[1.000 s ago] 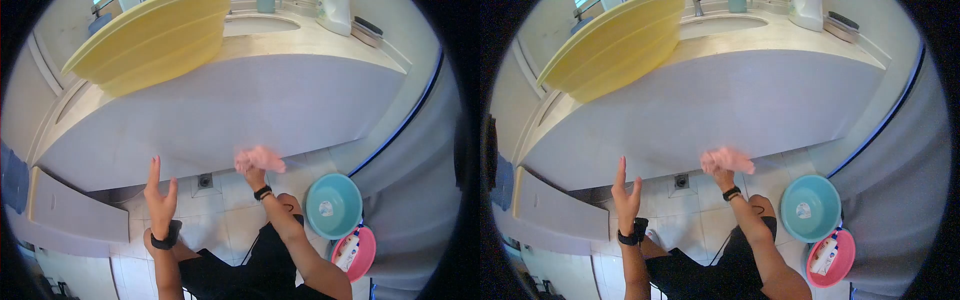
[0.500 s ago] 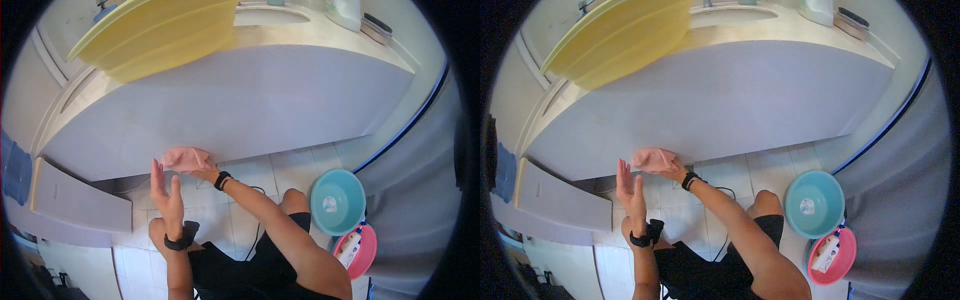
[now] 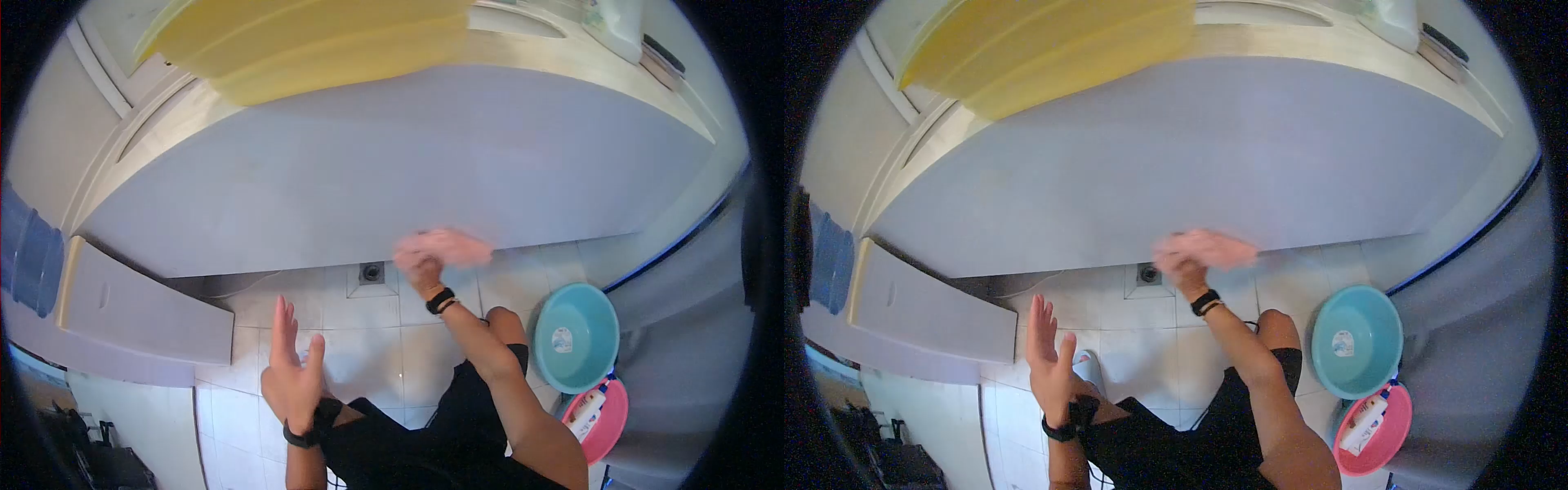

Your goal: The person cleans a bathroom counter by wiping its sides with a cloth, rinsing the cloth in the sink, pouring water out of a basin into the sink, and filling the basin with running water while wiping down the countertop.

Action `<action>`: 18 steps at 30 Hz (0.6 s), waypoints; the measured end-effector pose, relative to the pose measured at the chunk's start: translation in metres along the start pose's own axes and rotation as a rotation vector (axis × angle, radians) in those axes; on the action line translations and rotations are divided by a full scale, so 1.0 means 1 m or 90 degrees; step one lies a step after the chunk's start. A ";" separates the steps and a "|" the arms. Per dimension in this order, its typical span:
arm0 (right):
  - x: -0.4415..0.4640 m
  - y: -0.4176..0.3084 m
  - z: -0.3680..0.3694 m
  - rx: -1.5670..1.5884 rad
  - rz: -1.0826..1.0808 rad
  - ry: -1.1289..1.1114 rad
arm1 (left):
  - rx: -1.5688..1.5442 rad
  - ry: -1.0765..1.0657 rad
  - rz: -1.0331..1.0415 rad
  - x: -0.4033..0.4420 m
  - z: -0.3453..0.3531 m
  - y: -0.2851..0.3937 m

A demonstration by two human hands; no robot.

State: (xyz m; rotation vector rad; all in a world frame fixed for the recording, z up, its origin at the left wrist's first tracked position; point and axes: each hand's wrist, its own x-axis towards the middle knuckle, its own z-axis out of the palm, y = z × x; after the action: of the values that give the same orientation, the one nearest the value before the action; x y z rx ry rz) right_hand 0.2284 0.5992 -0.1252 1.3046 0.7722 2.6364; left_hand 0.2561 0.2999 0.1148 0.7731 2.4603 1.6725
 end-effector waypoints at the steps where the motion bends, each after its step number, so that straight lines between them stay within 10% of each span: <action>1: 0.014 0.013 -0.025 -0.473 0.093 0.100 | 0.001 0.002 -0.001 0.002 -0.004 -0.006; 3: 0.033 0.043 -0.069 -1.419 0.279 0.305 | -0.020 0.031 0.040 0.000 -0.010 -0.017; 5: 0.095 0.116 -0.061 -1.315 0.487 0.478 | -0.052 0.053 0.036 -0.002 -0.011 -0.025; 7: 0.106 0.123 -0.125 -1.491 0.443 -0.003 | -0.086 0.074 0.033 0.003 -0.009 -0.028; 13: 0.044 0.078 -0.134 -2.021 0.331 -0.173 | -0.053 0.042 0.041 0.009 0.007 -0.028; 18: 0.016 0.027 0.022 -1.414 0.249 0.252 | 0.114 -0.030 0.042 0.008 0.031 0.006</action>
State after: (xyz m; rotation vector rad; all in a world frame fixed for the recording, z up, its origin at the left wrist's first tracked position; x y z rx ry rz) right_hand 0.2389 0.5897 -0.0899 0.0997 -1.9829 1.8129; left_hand 0.2620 0.3316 0.1090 0.9111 2.6044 1.4490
